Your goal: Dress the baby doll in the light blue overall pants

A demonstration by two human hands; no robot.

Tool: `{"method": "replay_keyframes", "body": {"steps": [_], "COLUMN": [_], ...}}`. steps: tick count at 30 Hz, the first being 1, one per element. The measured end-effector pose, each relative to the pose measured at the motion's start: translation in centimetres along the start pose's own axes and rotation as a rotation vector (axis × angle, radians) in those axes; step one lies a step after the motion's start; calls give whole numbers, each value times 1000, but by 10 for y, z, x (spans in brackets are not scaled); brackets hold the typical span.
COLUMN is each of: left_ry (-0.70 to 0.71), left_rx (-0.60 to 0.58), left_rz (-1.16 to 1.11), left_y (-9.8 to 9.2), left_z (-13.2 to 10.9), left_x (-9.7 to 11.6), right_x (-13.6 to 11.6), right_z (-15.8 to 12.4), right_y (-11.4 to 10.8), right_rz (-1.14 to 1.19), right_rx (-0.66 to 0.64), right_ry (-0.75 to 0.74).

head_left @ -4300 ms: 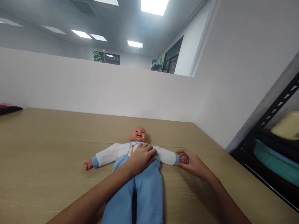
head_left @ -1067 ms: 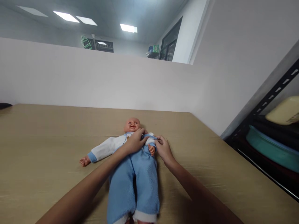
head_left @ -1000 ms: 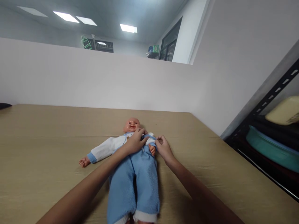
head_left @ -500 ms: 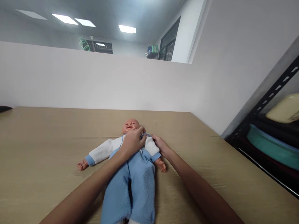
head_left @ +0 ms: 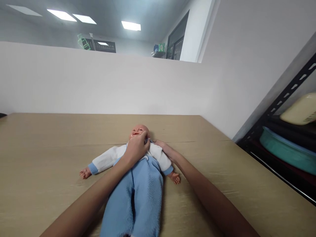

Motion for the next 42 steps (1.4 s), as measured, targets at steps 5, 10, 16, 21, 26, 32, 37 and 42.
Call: {"method": "replay_keyframes", "body": {"steps": [5, 10, 16, 21, 26, 32, 37, 42], "left_ry": [-73, -106, -45, 90, 73, -44, -116, -114], "left_rx": [-50, -45, -33, 37, 61, -112, -182, -153], "left_rz": [60, 162, 37, -198, -142, 75, 250, 271], "left_y": [-4, -11, -10, -32, -55, -48, -45, -47], "left_z": [-2, -2, -5, -26, -64, -92, -94, -96], "left_x": [-2, -5, -8, -27, -85, -119, -109, -113], "right_x": [-23, -35, -18, -10, -36, -69, -54, -45], "right_z": [-21, -25, -20, -14, -27, -57, -52, -36], "right_y": [-14, -56, -60, -59, -43, 2, 14, -18], "right_rz": [-189, -526, -685, -835, -927, -716, -546, -664], "right_rx": [-418, -481, -528, -471, -328, -384, -568, -462], "right_ry": [-95, -166, -78, -202, -355, -467, -402, -411]}}
Point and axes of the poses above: each hand's wrist, its own z-axis towards the middle knuckle, its own y-axis out of the palm, x = y × z, the point moved 6 cm from there along z, towards the middle knuckle, and after that the axes turned 5 degrees about -z, right-handed, at the moved point
